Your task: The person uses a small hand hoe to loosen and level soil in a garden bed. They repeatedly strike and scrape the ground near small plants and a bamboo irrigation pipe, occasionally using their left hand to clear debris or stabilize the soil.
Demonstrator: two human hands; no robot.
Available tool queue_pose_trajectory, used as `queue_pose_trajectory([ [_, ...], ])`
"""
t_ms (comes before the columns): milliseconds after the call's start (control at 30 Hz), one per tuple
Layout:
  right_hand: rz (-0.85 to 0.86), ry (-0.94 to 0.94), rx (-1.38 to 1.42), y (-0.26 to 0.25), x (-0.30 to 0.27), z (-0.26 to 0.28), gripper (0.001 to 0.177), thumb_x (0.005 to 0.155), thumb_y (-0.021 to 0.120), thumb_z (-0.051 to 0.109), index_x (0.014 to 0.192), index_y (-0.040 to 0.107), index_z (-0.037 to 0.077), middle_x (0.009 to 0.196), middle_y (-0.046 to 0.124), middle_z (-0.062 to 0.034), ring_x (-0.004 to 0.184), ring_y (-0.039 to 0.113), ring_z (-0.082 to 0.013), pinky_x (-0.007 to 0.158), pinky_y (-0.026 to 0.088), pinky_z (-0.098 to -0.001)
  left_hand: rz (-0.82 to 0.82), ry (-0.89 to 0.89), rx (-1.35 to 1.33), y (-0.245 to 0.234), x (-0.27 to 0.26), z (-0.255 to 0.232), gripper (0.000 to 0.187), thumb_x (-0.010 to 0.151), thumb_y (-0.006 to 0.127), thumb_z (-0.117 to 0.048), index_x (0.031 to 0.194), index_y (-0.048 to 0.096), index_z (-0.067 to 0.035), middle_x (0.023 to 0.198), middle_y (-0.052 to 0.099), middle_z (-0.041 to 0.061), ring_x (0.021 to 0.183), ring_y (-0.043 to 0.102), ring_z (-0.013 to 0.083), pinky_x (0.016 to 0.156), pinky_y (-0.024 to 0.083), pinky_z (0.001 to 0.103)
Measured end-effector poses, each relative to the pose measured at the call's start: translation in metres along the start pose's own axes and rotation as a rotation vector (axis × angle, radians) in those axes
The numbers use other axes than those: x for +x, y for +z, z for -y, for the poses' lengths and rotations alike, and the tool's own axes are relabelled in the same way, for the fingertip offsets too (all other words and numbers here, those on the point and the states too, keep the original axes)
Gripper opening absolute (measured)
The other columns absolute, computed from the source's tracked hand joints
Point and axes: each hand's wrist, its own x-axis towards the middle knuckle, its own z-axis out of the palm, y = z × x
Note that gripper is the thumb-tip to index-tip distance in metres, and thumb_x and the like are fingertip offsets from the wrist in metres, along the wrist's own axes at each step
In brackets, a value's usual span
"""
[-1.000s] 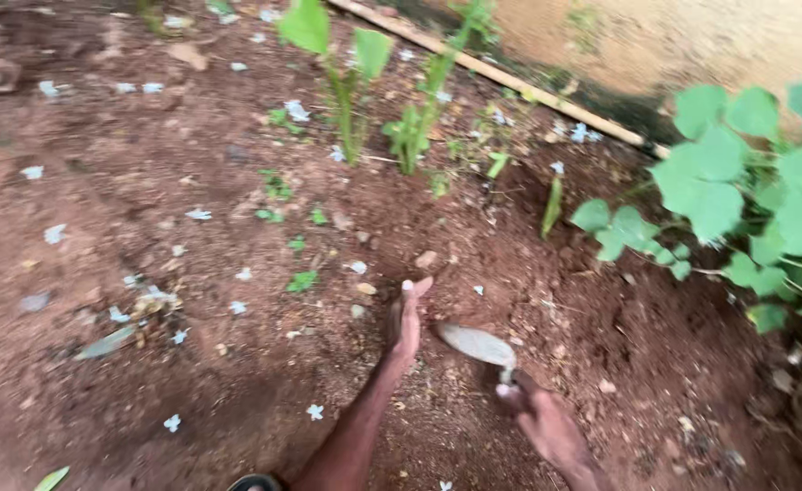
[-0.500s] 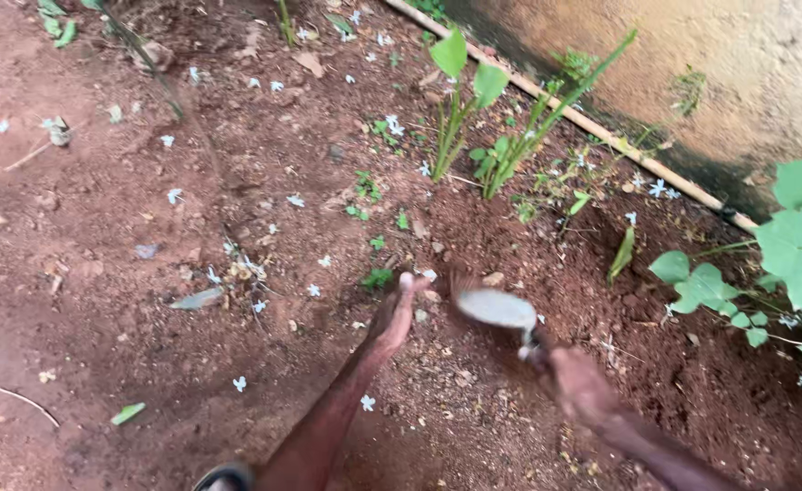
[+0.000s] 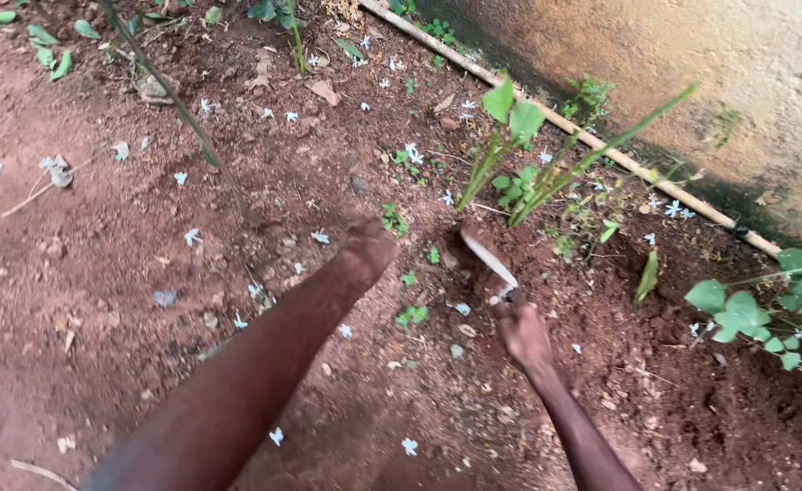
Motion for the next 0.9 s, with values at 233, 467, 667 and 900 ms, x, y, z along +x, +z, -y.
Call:
queue_pose_trajectory([
  [233,0.119,-0.034,-0.198,0.026,0.045,0.063,0.041,0.108,0.051,0.027,0.142,0.059,0.005,0.074,0.067,-0.0053,0.047,0.048,-0.0112,0.036,0.039,-0.0287,-0.291,0.089,-0.122,0.021,0.042,0.052,0.028,0.099,0.064,-0.019,0.125,0.061,-0.008,0.117,0.058,0.014,0.103,0.062,0.0252,0.083,0.060,0.038],
  [467,0.016,0.040,0.082,0.031,0.007,0.112,0.033,0.106,0.053,0.025,0.133,0.061,0.007,0.071,0.068,-0.0113,0.046,0.053,-0.0167,0.036,0.042,-0.0322,-0.114,-0.030,0.040,0.064,0.065,0.068,0.065,0.099,0.057,-0.043,0.145,0.032,-0.004,0.143,0.032,0.022,0.129,0.038,0.0362,0.104,0.037,0.047],
  [667,0.129,-0.083,0.107,0.036,0.015,0.174,0.034,0.108,0.047,0.025,0.130,0.064,0.006,0.068,0.062,-0.0080,0.045,0.048,-0.0146,0.033,0.037,-0.0302,-0.004,-0.123,0.086,0.067,0.003,0.099,0.100,0.099,0.051,-0.064,0.163,0.007,-0.001,0.166,0.010,0.029,0.151,0.018,0.0456,0.122,0.017,0.055],
  [900,0.045,-0.310,-0.676,0.105,0.108,0.247,0.048,0.116,0.032,0.034,0.149,0.043,0.001,0.068,0.067,-0.0113,0.045,0.052,-0.0152,0.033,0.044,-0.0280,0.035,-0.183,0.035,0.080,-0.039,0.147,0.099,0.100,0.061,-0.044,0.165,-0.001,-0.002,0.172,-0.002,0.025,0.159,0.004,0.0404,0.128,0.010,0.051],
])
